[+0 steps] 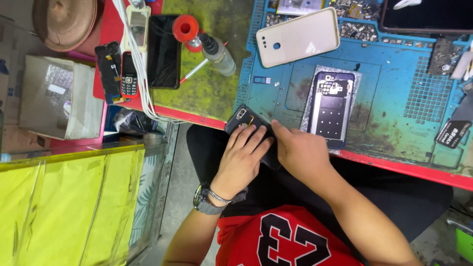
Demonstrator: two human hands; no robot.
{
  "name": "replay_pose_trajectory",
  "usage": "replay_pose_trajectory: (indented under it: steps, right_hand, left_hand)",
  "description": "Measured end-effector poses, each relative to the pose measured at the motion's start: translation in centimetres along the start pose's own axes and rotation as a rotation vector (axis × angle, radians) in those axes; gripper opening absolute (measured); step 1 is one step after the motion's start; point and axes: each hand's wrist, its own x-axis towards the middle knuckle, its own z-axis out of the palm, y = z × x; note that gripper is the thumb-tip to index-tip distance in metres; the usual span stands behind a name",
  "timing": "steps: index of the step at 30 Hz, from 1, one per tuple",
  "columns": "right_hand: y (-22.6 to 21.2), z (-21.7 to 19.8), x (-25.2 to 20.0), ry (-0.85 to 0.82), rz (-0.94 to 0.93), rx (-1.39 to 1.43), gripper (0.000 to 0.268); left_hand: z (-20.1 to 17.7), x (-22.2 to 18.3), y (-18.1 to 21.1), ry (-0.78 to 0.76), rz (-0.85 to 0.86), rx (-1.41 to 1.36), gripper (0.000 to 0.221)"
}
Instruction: Scraping off old adhesive residue from a smartphone frame using a thin metal tool to prepare it for a new screen or back panel.
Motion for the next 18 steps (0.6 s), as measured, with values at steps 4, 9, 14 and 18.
replay_pose_trajectory:
  steps: [4, 9, 14, 18]
  right_hand:
    - [-0.5, -2.2, -1.7, -0.09, 0.01, -0.044, 0.037]
    - [-0.2, -1.3, -1.6, -0.106, -0.003, -0.094, 0.038]
    - [-0.1, -2.2, 0.5, -0.229, 0.011, -0.043, 0.038]
    - [0.0, -2.5, 1.1, -0.258, 0.003, -0.023, 0.036]
  left_hand:
    - [-0.4, 0.1, 0.2, -0.002, -0.007, -0.027, 0.036]
    - [-0.3, 0.3, -0.1, -0.009, 0.014, -0.018, 0.037]
    - [-0.4, 0.3, -0.1, -0.003, 0.0, -0.038, 0.033]
    - [-0.4, 0.2, -0.1, -0.004, 0.002, -0.052, 0.031]
